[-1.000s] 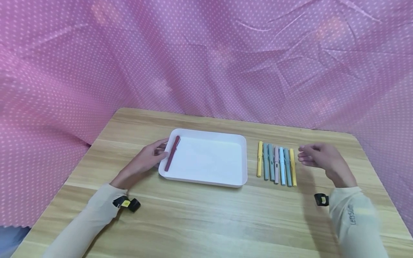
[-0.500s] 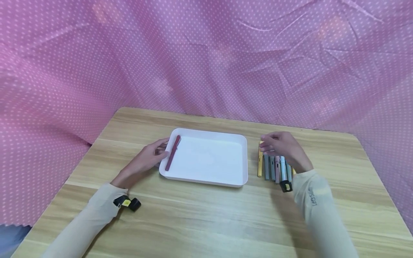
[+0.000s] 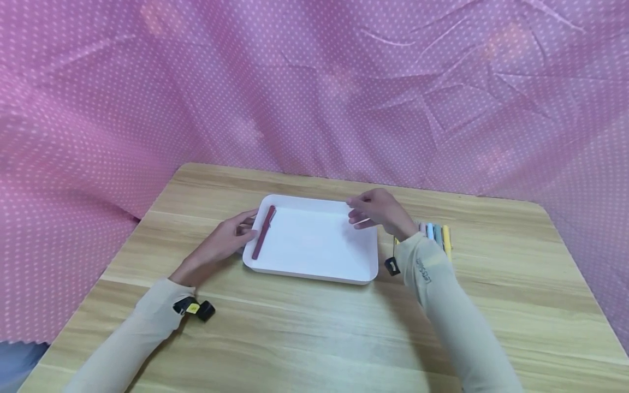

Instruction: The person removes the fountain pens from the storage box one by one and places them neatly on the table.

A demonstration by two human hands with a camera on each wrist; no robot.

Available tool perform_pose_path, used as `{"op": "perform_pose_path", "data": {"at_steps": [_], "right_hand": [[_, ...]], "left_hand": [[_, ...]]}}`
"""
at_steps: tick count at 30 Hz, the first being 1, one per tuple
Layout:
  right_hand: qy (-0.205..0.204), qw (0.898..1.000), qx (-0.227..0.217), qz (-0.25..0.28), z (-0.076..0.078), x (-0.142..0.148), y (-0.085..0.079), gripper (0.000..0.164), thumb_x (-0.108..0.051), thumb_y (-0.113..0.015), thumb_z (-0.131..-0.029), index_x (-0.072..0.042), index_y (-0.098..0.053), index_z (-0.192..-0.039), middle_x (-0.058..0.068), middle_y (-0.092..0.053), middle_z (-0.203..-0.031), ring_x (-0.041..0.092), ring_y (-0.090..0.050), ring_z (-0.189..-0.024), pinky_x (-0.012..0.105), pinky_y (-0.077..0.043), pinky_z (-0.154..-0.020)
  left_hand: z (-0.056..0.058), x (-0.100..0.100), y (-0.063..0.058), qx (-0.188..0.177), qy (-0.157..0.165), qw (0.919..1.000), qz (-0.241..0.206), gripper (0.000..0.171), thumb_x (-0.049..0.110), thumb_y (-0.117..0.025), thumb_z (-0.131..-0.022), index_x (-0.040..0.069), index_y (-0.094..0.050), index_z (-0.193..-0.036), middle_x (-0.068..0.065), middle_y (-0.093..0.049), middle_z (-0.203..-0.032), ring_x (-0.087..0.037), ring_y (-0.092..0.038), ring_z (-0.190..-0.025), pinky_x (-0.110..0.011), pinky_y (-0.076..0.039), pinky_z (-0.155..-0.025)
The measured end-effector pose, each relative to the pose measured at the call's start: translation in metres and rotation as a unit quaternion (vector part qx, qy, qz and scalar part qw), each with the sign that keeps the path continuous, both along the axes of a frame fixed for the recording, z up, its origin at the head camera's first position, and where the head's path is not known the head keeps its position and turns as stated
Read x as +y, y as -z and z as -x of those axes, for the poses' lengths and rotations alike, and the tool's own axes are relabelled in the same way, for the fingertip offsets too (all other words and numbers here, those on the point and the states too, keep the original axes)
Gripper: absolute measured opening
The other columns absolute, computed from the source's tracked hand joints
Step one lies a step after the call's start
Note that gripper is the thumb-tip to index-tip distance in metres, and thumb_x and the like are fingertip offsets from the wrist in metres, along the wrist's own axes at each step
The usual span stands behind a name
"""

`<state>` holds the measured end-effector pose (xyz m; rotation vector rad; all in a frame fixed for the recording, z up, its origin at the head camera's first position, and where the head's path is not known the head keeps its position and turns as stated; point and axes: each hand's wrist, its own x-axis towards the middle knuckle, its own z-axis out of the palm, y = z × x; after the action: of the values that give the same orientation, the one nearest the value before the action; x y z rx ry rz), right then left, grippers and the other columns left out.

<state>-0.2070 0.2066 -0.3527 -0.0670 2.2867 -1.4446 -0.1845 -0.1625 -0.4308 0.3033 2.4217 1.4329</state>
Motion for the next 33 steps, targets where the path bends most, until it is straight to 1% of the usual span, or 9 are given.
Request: {"op": "perform_pose_path", "data": {"at_steps": [7,13,18,25,33], "right_hand": [[-0.021,0.999,-0.024,-0.016,0.012,-0.03,0.012,0.046,-0.022,-0.058,-0.108,0.016,-0.057,-0.134,0.03,-0.068,-0.118,0.029,-0.073,-0.1,0.037,-0.064,-0.086],[-0.04,0.998,-0.038,-0.027,0.015,-0.053,0.02,0.04,-0.021,-0.06,-0.108,0.015,-0.062,-0.126,0.027,-0.071,-0.112,0.034,-0.072,-0.102,0.039,-0.065,-0.085],[-0.051,0.997,-0.041,-0.03,0.015,-0.072,0.025,0.039,-0.021,-0.062,-0.106,0.014,-0.065,-0.122,0.025,-0.072,-0.106,0.032,-0.073,-0.096,0.038,-0.065,-0.083],[-0.066,0.996,-0.047,-0.03,0.014,-0.097,0.034,0.039,-0.023,-0.067,-0.104,0.014,-0.065,-0.116,0.025,-0.074,-0.1,0.03,-0.075,-0.089,0.036,-0.066,-0.077],[-0.061,0.996,-0.058,-0.031,0.018,-0.123,0.04,0.039,-0.026,-0.07,-0.102,0.011,-0.068,-0.113,0.021,-0.074,-0.096,0.024,-0.074,-0.081,0.034,-0.066,-0.074]], "left_hand": [[0.0,0.0,0.0,-0.008,-0.006,0.9999,-0.009,0.064,0.01,-0.057,-0.106,0.006,-0.03,-0.164,-0.023,-0.05,-0.15,-0.039,-0.057,-0.132,-0.035,-0.065,-0.08],[0.0,0.0,0.001,-0.009,-0.009,0.9999,-0.006,0.064,0.01,-0.057,-0.106,0.006,-0.029,-0.164,-0.023,-0.049,-0.151,-0.039,-0.057,-0.132,-0.035,-0.065,-0.08],[-0.001,-0.001,0.001,-0.002,-0.004,0.9999,-0.012,0.063,0.01,-0.057,-0.107,0.006,-0.03,-0.164,-0.024,-0.049,-0.151,-0.04,-0.057,-0.132,-0.036,-0.065,-0.081],[0.0,0.0,0.002,-0.009,-0.009,0.9997,-0.022,0.063,0.01,-0.057,-0.107,0.007,-0.03,-0.164,-0.024,-0.047,-0.154,-0.04,-0.057,-0.131,-0.036,-0.065,-0.079],[0.0,0.0,0.001,-0.011,-0.013,0.9997,-0.02,0.063,0.012,-0.057,-0.106,0.008,-0.031,-0.164,-0.023,-0.049,-0.151,-0.039,-0.058,-0.131,-0.037,-0.065,-0.081]]}}
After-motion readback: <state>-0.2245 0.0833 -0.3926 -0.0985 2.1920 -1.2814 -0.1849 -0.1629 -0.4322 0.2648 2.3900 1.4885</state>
